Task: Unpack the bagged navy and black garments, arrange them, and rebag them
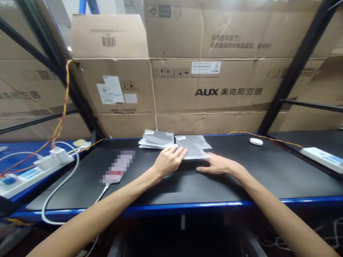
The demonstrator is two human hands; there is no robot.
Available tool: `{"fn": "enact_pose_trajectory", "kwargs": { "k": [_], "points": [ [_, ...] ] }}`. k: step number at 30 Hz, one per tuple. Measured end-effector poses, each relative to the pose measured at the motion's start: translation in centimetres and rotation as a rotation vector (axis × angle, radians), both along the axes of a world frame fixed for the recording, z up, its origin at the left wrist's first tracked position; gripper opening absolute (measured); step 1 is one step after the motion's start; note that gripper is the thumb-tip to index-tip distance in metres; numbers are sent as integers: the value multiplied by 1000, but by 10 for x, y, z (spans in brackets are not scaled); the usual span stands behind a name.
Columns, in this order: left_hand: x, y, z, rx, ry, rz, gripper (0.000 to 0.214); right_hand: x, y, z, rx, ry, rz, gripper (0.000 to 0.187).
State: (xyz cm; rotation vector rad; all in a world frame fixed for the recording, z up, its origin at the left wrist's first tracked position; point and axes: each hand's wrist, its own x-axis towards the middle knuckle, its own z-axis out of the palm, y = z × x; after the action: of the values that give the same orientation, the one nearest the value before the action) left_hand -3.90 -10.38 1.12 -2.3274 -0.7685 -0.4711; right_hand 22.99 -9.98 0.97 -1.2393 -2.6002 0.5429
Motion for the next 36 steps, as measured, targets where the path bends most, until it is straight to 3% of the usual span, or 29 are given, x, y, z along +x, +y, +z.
{"fn": "enact_pose_trajectory", "kwargs": {
  "k": [4, 9, 13, 16, 21, 25, 29, 33, 36],
  "points": [
    [-6, -6, -13, -212, 64, -71, 38, 20, 7, 1, -17, 11, -4, 64],
    [-23, -6, 9, -494, 66, -217, 64, 34, 7, 2, -87, -9, -71, 73],
    [-48, -10, 20, -580, 54, -237, 86, 39, 5, 3, -125, -29, -133, 80],
    [-59, -8, 14, -542, -39, -224, 73, 45, 4, 3, -132, -46, -170, 89],
    [-63, 1, -4, -402, -90, -297, 23, 47, 2, 7, -102, -34, -270, 92],
    [-66, 2, -13, -286, -72, -313, 23, 22, -4, 7, 115, 76, -267, 82],
    [-66, 0, -16, -242, -41, -312, 24, -22, -18, -1, 392, 205, -21, 43],
    [-64, -1, -15, -248, -21, -288, 23, -69, -34, -10, 598, 70, 235, 25],
    [-64, -1, -14, -244, -30, -264, 22, -93, -39, -15, 747, -47, 276, 26]
  ]
}}
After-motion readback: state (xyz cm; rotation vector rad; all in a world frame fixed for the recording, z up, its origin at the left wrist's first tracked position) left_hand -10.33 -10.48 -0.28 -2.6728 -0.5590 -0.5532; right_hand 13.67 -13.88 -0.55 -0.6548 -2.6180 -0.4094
